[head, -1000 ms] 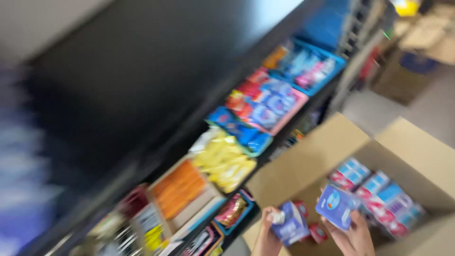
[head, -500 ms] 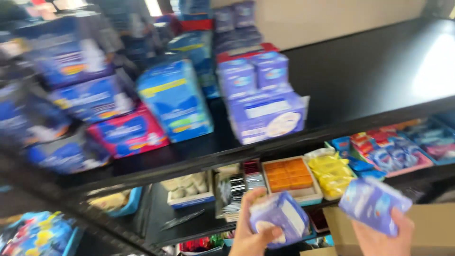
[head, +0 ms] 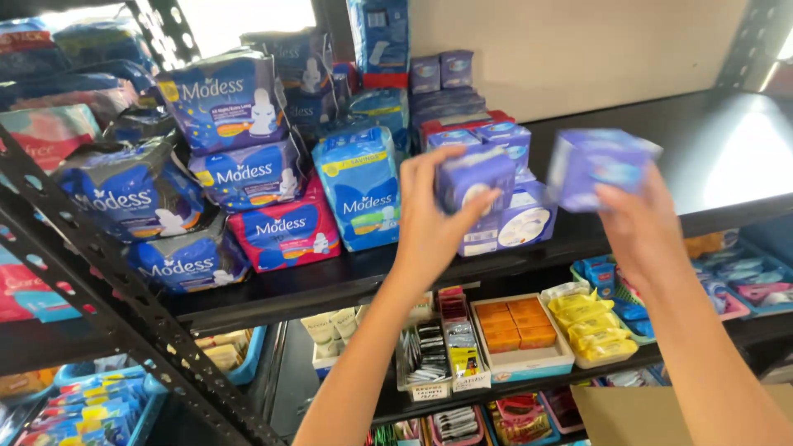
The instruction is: Organizing and stocking sanitary pads on grocery store shelves from a cardboard box.
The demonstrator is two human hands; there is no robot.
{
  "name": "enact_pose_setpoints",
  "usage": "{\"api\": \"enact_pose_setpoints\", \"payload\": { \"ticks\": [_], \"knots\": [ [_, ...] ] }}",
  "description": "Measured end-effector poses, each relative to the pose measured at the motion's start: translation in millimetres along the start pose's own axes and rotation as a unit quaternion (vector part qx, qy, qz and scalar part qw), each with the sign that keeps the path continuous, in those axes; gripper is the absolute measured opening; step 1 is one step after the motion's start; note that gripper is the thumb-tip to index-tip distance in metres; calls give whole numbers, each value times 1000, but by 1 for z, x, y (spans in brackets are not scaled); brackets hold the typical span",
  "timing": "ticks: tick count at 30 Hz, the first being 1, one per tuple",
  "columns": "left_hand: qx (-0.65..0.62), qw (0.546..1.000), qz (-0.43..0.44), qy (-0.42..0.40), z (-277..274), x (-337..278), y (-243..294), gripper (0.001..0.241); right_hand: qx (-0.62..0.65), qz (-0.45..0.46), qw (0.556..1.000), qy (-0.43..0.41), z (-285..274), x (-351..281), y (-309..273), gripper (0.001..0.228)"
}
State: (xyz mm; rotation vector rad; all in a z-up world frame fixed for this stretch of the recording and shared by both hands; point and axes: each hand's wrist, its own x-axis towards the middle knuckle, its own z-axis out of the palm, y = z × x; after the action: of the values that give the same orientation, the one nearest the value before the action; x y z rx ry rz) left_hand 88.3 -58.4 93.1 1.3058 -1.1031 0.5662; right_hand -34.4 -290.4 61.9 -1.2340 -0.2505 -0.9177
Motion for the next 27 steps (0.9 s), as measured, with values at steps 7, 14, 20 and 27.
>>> {"api": "enact_pose_setpoints", "payload": {
  "ticks": [7,14,20,27],
  "knots": [
    [41,999,26,2,26,9,-59,63,-216,86,971,-58,-2,58,42,50],
    [166,985,-48,18,19,1,-46,65,-320,112,938,-68,-6,65,45,48],
    [163,987,5,7,13,-2,-37,61,-279,102,951,-87,-8,60,36,50],
    [148,988,47,-14,1,-3,-24,70,-211,70,972,-71,-15,59,31,46]
  ]
}}
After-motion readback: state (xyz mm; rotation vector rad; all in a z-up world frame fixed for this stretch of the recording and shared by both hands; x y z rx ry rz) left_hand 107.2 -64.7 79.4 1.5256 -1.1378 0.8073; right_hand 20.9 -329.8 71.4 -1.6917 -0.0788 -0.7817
